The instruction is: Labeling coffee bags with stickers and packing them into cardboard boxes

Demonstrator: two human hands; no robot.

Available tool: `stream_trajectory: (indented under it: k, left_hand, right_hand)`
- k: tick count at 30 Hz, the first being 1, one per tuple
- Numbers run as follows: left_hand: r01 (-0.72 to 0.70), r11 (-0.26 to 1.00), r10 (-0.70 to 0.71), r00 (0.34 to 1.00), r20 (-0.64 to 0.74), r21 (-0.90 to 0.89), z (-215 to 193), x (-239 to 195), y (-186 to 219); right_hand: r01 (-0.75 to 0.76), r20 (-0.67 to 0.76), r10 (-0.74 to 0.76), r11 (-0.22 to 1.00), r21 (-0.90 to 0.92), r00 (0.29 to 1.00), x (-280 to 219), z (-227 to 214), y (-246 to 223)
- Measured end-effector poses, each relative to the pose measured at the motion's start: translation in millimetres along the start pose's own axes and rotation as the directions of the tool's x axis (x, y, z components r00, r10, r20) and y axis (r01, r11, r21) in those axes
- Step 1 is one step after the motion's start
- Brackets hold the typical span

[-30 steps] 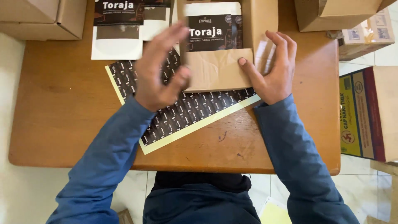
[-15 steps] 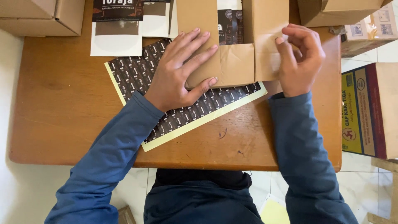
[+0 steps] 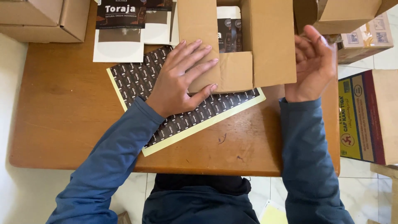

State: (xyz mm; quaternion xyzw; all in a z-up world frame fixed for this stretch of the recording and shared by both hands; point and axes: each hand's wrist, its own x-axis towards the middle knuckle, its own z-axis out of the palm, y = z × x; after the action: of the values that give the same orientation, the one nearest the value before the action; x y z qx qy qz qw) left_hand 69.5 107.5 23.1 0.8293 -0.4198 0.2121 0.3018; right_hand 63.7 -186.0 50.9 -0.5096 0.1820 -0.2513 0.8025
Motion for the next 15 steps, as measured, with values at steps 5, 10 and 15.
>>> stream_trajectory:
  k: [5, 10, 15]
  left_hand:
    - [0.01, 1.0, -0.01, 1.0, 0.016, -0.007, 3.3, -1.2, -2.2]
    - [0.021, 1.0, -0.021, 0.998, 0.064, 0.009, 2.1, 1.7, -1.0]
    - [0.029, 0.984, -0.032, 0.999, 0.013, 0.178, -4.5, 20.4, 9.3]
  right_hand:
    - [-0.116, 0.173, 0.093, 0.985, 0.131, 0.981, -9.8, 7.6, 19.1]
    - [-0.178, 0.389, 0.087, 0.963, 0.204, 0.917, -25.1, 16.1, 28.2]
    - [-0.114, 0.452, 0.016, 0.975, 0.191, 0.892, -29.5, 16.6, 36.3]
